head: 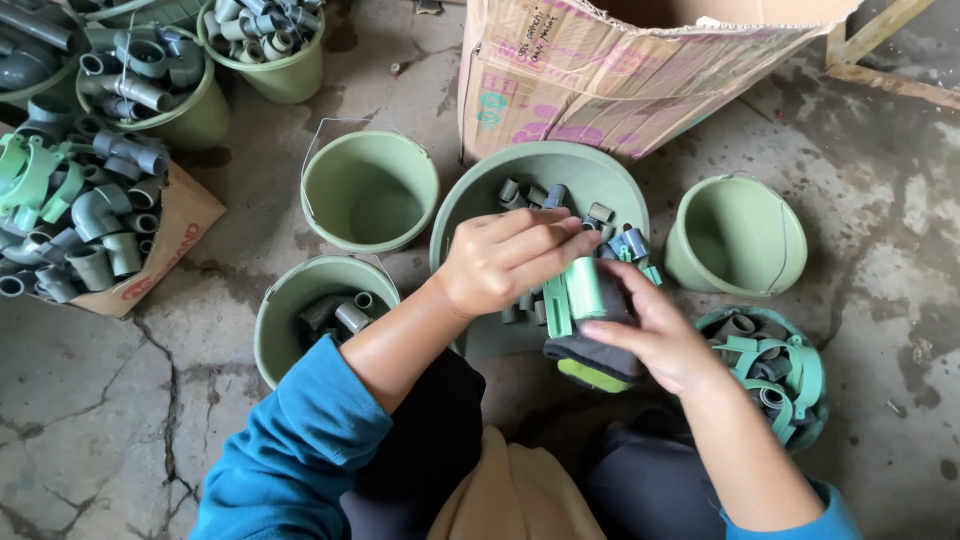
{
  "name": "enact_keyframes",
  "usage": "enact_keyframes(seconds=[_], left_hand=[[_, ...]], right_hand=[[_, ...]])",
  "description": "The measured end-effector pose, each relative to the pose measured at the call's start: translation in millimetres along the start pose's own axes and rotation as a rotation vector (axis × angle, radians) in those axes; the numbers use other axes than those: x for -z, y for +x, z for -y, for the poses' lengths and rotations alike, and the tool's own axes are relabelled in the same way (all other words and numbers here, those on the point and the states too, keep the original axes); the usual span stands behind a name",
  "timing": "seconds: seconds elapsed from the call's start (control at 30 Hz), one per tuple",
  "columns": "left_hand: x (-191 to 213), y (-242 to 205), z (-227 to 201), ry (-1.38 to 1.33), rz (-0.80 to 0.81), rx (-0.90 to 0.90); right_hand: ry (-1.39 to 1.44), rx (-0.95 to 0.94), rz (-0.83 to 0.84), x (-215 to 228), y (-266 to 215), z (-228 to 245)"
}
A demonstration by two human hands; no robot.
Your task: The person sits on the floor and wipes small plastic pipe fittings with a cloth. They pick each fitting from a central bucket, wipe it, and place it into a different bucket. The process is repeated for multiple fittings throughout the clip.
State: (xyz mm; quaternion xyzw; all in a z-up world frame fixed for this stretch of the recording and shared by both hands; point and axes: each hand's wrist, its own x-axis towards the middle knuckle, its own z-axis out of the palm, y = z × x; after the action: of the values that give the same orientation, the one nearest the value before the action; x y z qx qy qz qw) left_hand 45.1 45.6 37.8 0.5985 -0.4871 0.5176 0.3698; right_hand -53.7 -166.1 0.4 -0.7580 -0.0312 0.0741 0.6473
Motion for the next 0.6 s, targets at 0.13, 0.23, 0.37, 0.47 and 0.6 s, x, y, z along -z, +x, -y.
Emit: enact_keyframes(seconds=[0.13,0.23,0.37,0.47,0.6], left_hand=[[-9.3,-0.3,-6.0,0.022,-0.024,0.043],[-3.3,-1.3,-3.4,0.11,0.009,0.071],[5.2,-23.1,19.9,0.251,0.044,0.228],[21.1,-36.1,27.6,0.319,0.019,0.434],[53.7,-43.5,11.6,0.212,-0.102,0.814]], right_hand=[[-0.165,-0.021,0.0,-24.8,6.9,-8.7],[-0.343,-0.138,0.11,-18.5,9.6,-8.8],[-0.553,-0.18,0.211,-2.6,0.5,-6.0],[-0.552,-0.155,0.228,2.0,2.9,-18.4],[-0.286,-0.062,0.006,-18.5,17.9,-8.0]])
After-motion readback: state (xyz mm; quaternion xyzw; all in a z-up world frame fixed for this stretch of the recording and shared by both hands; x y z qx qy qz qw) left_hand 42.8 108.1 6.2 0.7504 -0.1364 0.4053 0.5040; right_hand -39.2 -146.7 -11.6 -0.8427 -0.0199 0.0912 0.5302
